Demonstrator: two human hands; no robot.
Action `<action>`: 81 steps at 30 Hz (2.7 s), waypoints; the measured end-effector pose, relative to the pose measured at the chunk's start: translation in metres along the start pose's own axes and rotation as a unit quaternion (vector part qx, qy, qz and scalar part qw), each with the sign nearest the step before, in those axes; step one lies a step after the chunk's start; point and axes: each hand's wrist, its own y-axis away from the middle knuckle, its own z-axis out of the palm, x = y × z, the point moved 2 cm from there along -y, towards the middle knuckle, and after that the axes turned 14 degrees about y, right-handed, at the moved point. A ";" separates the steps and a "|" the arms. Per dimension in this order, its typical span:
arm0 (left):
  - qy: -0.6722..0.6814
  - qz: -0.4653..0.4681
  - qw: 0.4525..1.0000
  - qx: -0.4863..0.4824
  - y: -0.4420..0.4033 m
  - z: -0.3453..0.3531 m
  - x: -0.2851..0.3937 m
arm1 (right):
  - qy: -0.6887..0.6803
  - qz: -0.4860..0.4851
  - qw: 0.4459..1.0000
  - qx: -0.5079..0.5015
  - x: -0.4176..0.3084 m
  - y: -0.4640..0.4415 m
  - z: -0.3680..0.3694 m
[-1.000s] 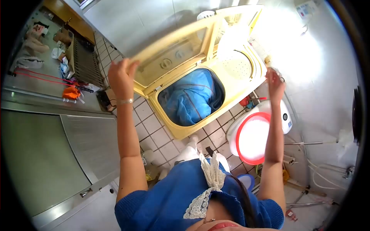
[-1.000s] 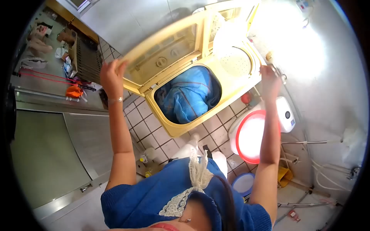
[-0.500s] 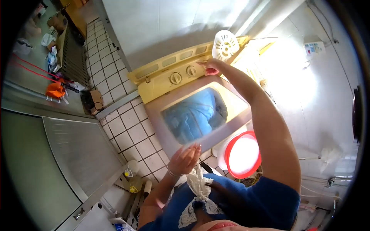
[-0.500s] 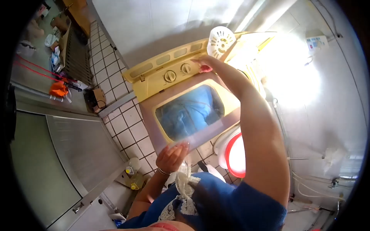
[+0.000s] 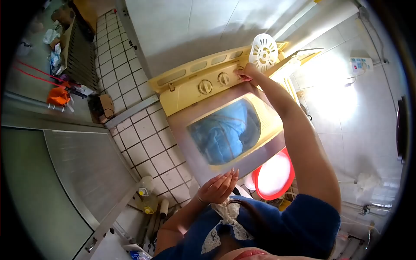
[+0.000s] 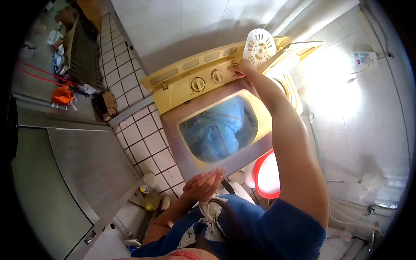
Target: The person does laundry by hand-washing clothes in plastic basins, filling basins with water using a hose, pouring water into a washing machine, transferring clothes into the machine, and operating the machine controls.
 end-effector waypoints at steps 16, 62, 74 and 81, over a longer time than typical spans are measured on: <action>-0.031 -0.021 0.999 -0.018 -0.009 0.003 -0.016 | 0.499 -0.253 0.827 -0.053 -0.138 0.075 -0.058; -0.093 0.029 0.973 0.211 -0.123 0.079 -0.023 | -0.241 0.184 0.818 0.489 0.298 0.469 0.152; 0.208 -0.281 0.798 -0.490 0.181 0.587 0.255 | -0.515 0.666 0.499 0.204 0.716 0.664 0.416; 0.021 -0.278 0.763 -0.583 0.193 0.738 0.251 | -0.764 0.355 0.418 0.341 0.785 0.618 0.452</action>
